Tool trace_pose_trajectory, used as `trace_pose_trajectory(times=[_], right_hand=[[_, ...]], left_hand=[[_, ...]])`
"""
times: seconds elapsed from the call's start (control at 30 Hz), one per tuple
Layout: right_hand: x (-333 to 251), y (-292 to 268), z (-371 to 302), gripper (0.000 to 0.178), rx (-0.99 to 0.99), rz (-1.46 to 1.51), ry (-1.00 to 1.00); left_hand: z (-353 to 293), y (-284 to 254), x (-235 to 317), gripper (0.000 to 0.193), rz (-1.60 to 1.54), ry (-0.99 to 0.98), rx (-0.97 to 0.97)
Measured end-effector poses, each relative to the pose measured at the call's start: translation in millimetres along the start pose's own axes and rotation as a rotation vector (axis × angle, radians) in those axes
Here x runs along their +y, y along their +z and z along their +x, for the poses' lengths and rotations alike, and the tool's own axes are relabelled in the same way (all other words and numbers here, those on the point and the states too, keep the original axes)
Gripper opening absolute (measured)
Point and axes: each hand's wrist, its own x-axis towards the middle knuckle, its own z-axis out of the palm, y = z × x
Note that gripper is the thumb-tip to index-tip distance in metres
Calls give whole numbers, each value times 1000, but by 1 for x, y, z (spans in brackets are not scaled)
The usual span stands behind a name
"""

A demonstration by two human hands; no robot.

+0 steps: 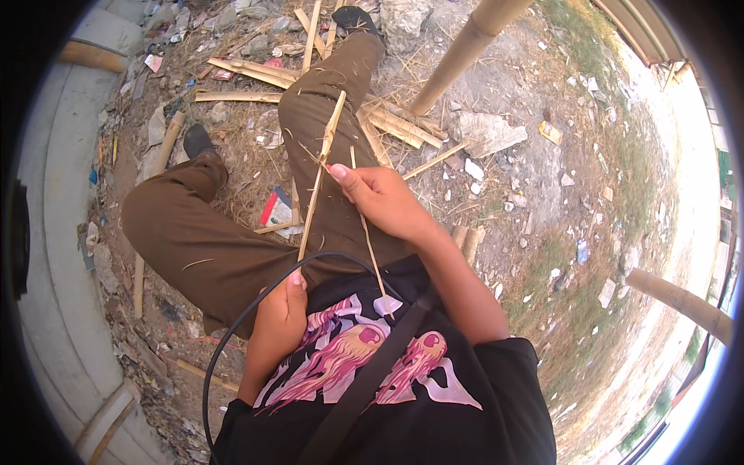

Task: The person sits on the ground and uses a red utility knife to shave and smooth a long bamboo stick. They hold the stick with their left hand and repeatedly scrape along its length with the knife in their right hand, removing thin strips of bamboo.

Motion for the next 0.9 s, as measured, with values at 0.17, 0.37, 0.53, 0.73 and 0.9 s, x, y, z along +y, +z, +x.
trace_pose_trajectory(times=[0.17, 0.37, 0.53, 0.73, 0.9], right_hand=[[-35, -20, -7, 64, -262, 285, 383], [-20, 7, -25, 52, 49, -538, -260], [-23, 20, -35, 45, 215, -749, -358], [-16, 23, -30, 45, 253, -736, -295], [9, 36, -21, 49, 402, -467, -234]], left_hand=[[3, 1, -4, 31, -80, -13, 15], [4, 3, 5, 35, -62, -52, 75], [2, 5, 3, 36, -51, -46, 97], [1, 5, 3, 37, -68, -37, 84], [-1, 6, -1, 42, -71, -74, 9]])
